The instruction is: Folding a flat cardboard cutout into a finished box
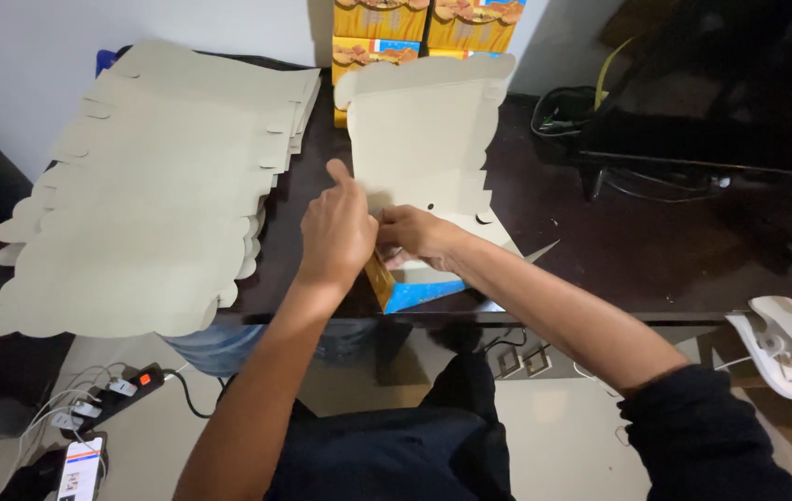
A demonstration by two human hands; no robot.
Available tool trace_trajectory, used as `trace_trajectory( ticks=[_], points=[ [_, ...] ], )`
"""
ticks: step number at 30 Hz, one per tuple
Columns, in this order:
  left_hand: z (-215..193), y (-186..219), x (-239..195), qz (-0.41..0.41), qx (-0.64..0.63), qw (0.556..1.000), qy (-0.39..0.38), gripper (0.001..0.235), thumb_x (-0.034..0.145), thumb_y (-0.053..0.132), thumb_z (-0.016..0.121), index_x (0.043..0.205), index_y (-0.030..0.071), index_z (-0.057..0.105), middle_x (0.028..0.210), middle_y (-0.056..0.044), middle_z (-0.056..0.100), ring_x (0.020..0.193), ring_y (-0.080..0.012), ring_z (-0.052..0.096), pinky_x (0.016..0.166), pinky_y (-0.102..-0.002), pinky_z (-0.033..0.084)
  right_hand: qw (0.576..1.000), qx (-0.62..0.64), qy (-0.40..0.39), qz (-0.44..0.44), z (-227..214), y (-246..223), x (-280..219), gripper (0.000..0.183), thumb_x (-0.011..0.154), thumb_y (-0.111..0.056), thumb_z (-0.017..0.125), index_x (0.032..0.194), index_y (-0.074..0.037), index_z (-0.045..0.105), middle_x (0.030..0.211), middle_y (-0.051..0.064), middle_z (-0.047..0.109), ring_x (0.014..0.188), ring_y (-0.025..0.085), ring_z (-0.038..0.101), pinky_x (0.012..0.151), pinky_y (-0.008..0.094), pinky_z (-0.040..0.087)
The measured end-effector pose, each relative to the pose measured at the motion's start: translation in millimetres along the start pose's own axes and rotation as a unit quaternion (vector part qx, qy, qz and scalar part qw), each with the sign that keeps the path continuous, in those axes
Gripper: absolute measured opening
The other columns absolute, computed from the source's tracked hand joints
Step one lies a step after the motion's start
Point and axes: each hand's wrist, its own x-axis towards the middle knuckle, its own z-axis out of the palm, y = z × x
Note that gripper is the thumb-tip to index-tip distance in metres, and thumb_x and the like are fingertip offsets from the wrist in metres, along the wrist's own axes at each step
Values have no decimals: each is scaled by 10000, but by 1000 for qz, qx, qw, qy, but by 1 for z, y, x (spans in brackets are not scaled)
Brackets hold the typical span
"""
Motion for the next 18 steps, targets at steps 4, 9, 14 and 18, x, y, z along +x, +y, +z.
trace_trajectory(
  ticks=[4,9,14,18],
  points=[
    [4,-8,18,-11,50,999,-1,696,892,-36,617,1455,-192,238,947,-342,695,962,-535,704,815,-637,580,955,-283,2,-83,-5,-40,-48,288,1005,-251,614,1155,-6,633,1067,182,660,994,329,662,853,438,612],
    [10,-28,45,-24,88,996,24,655,907,-30,549,1458,-133,209,927,-256,694,970,-489,714,818,-577,586,836,-523,63,-152,-28,-61,-115,327,1016,-313,587,1238,-79,643,1310,191,652,1143,470,650,987,567,543],
    [6,-22,44,19,33,997,63,535,877,-145,507,1373,-169,309,885,-309,699,905,-525,710,826,-597,573,886,-407,165,-150,-59,-51,-161,254,988,-229,626,1139,-36,693,1073,252,745,1080,515,662,937,603,516],
    [19,-42,63,33,49,995,78,629,809,-145,574,1372,-173,295,894,-283,695,901,-509,708,841,-586,574,905,-367,197,-90,-107,1,-150,249,982,-302,650,1169,-163,737,1077,141,776,1047,369,722,883,507,544]
  ],
)
